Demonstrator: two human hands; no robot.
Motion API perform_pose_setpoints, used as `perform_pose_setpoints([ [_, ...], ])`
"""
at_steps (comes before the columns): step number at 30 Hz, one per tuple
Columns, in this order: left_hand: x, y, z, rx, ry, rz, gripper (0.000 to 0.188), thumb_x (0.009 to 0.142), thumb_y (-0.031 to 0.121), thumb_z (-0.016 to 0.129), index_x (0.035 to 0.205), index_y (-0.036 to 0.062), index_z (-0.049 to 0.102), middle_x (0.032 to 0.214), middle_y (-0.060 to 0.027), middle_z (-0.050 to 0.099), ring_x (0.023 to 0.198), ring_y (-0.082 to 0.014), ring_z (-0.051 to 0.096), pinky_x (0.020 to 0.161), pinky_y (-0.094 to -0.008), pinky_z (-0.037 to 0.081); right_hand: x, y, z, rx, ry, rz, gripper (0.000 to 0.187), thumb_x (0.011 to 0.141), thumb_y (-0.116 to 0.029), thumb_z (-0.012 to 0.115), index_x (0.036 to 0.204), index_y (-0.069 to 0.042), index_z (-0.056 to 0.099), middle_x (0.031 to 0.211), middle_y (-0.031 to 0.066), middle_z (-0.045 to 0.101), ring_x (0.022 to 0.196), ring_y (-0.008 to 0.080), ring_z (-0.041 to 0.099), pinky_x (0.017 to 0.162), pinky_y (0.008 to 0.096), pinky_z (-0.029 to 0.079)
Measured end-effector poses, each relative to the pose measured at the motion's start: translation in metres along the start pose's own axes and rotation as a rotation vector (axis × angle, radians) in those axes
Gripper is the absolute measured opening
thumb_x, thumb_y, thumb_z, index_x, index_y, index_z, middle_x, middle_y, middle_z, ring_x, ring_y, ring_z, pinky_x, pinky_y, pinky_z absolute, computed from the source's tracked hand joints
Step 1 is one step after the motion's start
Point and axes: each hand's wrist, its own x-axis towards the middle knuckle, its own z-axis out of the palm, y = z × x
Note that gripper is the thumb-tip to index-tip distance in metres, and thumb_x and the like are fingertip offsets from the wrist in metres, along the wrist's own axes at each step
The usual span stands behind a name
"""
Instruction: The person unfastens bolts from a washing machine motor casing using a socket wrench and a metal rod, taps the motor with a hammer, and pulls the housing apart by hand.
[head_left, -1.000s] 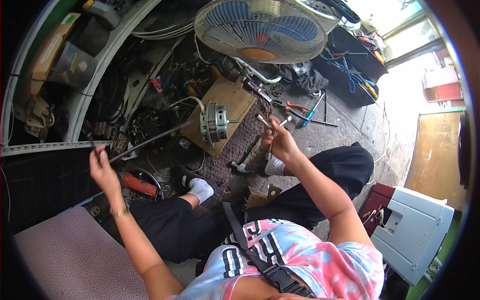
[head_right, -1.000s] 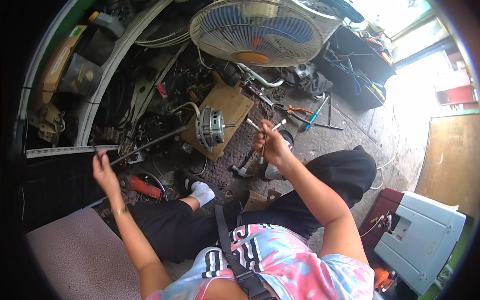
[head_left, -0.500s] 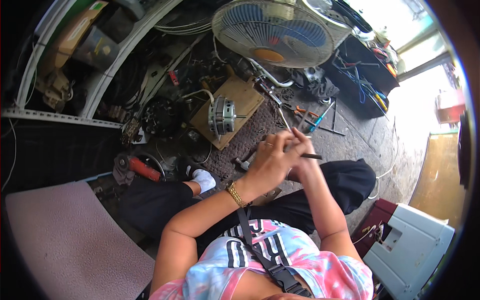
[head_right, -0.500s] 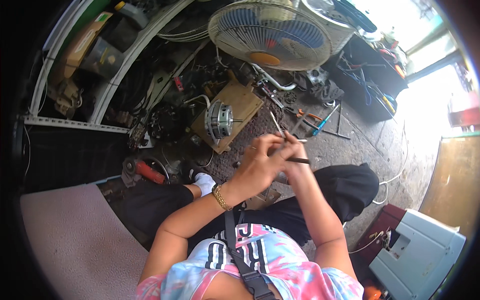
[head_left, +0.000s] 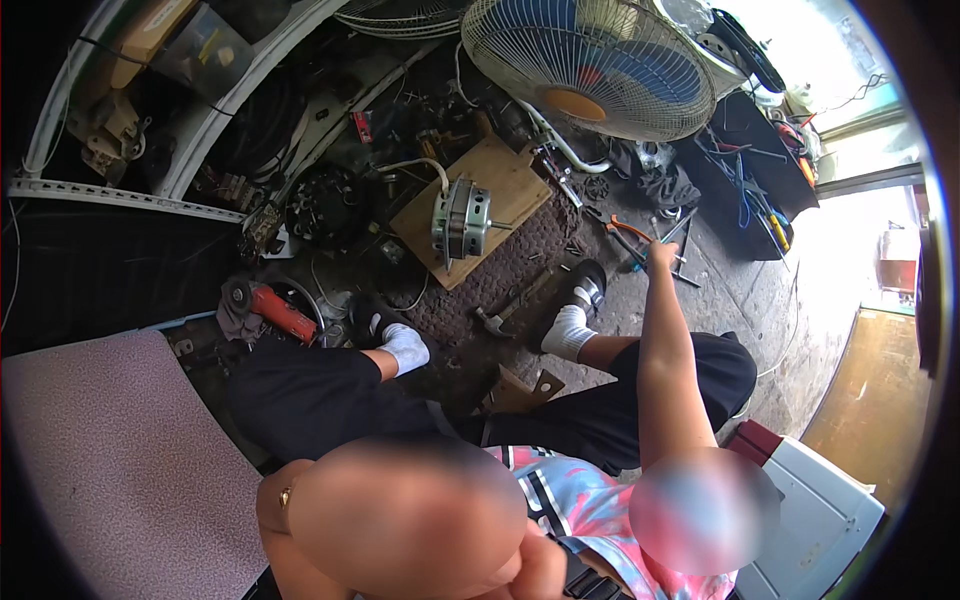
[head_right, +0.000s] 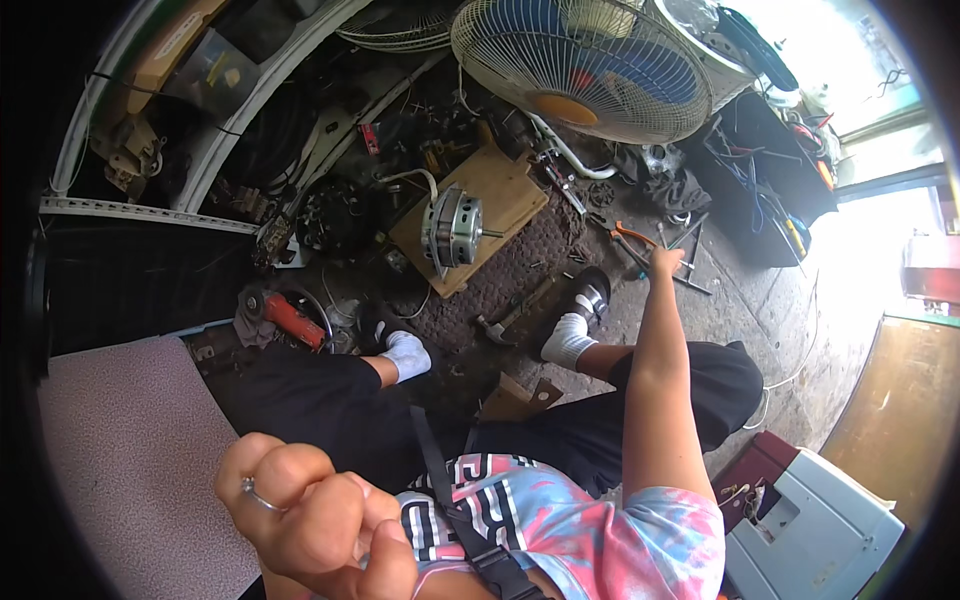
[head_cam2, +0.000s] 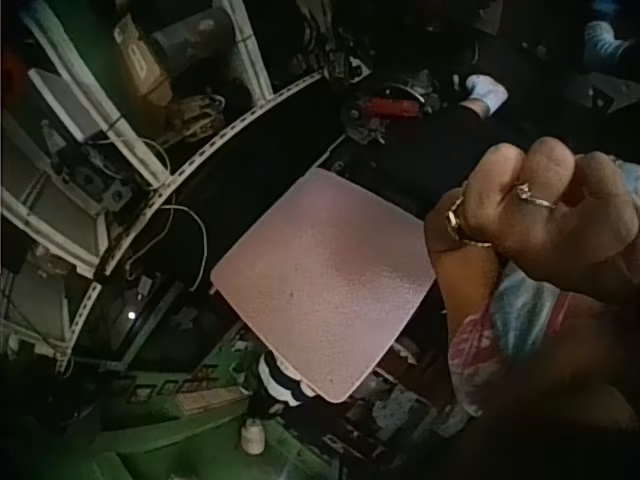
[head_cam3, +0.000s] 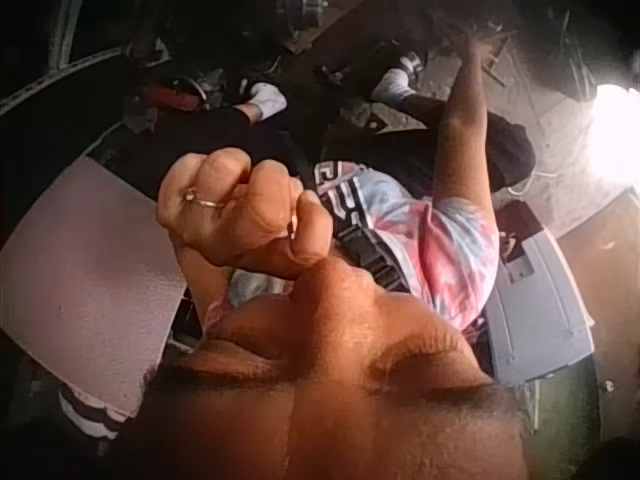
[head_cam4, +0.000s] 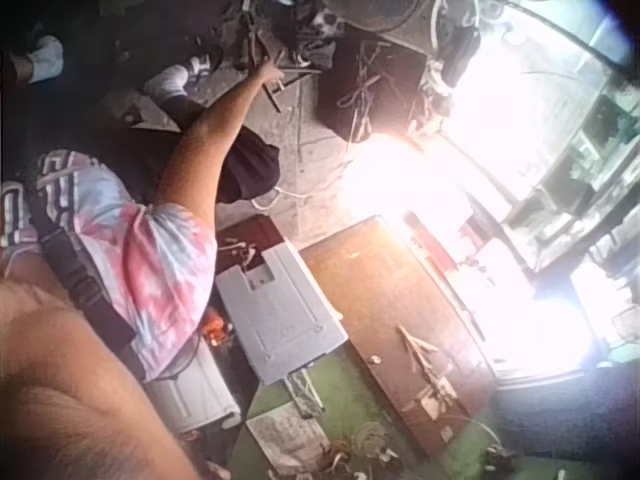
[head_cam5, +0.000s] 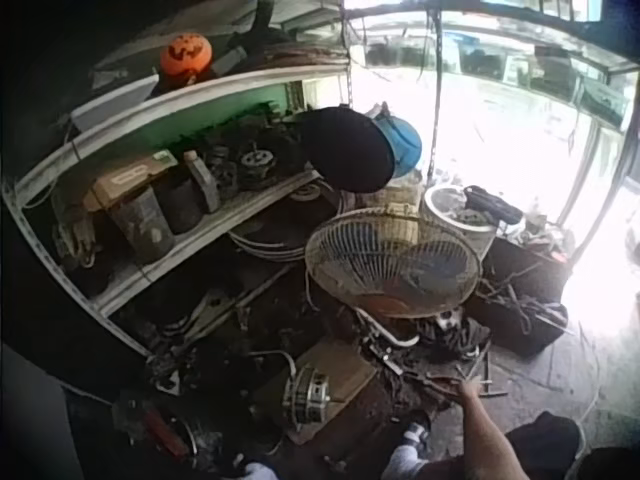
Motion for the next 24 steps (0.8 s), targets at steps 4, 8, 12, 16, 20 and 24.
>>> perform_pose_setpoints([
  [4,0.002,0.017,-0.005,0.193,0.139,-0.273,0.023,0.075,0.01,0.047,0.091,0.0265,0.049,0.073,0.0019,0.042,0.054,-0.0128,0.044,0.045,-0.0225,0.03,-0.13,-0.082,-0.004,-0.16,-0.091,-0.169,0.046,0.08,-0.019,0.056,0.124,-0.007,0.048,0.127,0.0223,0.047,0.119,0.0357,0.044,0.091,0.0412,0.043],
  [8,0.002,-0.001,-0.005,0.077,0.109,-0.157,0.022,0.079,0.011,0.046,0.095,0.0256,0.05,0.076,0.003,0.042,0.055,-0.0125,0.044,0.045,-0.0224,0.032,-0.145,-0.093,-0.008,0.361,-0.325,-0.837,0.024,0.084,-0.015,0.056,0.106,-0.004,0.06,0.097,0.0196,0.062,0.095,0.0332,0.059,0.082,0.041,0.046],
  [12,-0.011,-0.008,-0.008,0.135,0.106,-0.076,0.025,0.076,0.011,0.053,0.096,0.0255,0.05,0.078,0.0031,0.043,0.058,-0.0122,0.045,0.045,-0.0226,0.033,-0.275,-0.135,-0.001,0.328,-0.718,-1.21,0.025,0.086,-0.018,0.056,0.107,-0.005,0.058,0.096,0.0196,0.062,0.091,0.0356,0.06,0.078,0.0408,0.047],
  [16,-0.03,-0.019,0.006,-0.077,0.041,-0.191,0.036,0.071,0.01,0.062,0.103,0.0205,0.051,0.078,-0.0018,0.046,0.062,-0.0171,0.046,0.054,-0.0299,0.038,-0.303,-0.137,-0.017,0.158,-0.817,-1.285,0.024,0.086,-0.022,0.056,0.102,-0.005,0.056,0.095,0.0189,0.062,0.091,0.0379,0.059,0.076,0.044,0.047],
  [20,-0.04,-0.062,0.125,-0.314,0.406,-0.586,0.064,0.064,0.012,0.074,0.12,0.0003,0.044,0.106,-0.0145,0.047,0.096,-0.0246,0.048,0.083,-0.0368,0.041,-0.312,-0.137,-0.018,0.125,-0.726,-1.227,0.022,0.085,-0.025,0.057,0.098,-0.006,0.057,0.092,0.0174,0.063,0.086,0.0373,0.06,0.07,0.0452,0.047],
  [24,-0.104,-0.088,0.299,-0.443,0.383,-1.058,0.099,0.058,0.026,0.084,0.134,-0.0002,0.027,0.124,-0.0224,0.039,0.117,-0.0359,0.04,0.098,-0.0426,0.034,-0.335,-0.145,-0.001,0.156,-0.691,-1.31,0.02,0.084,-0.024,0.059,0.093,-0.007,0.058,0.083,0.0162,0.064,0.079,0.0364,0.061,0.066,0.0447,0.048],
])
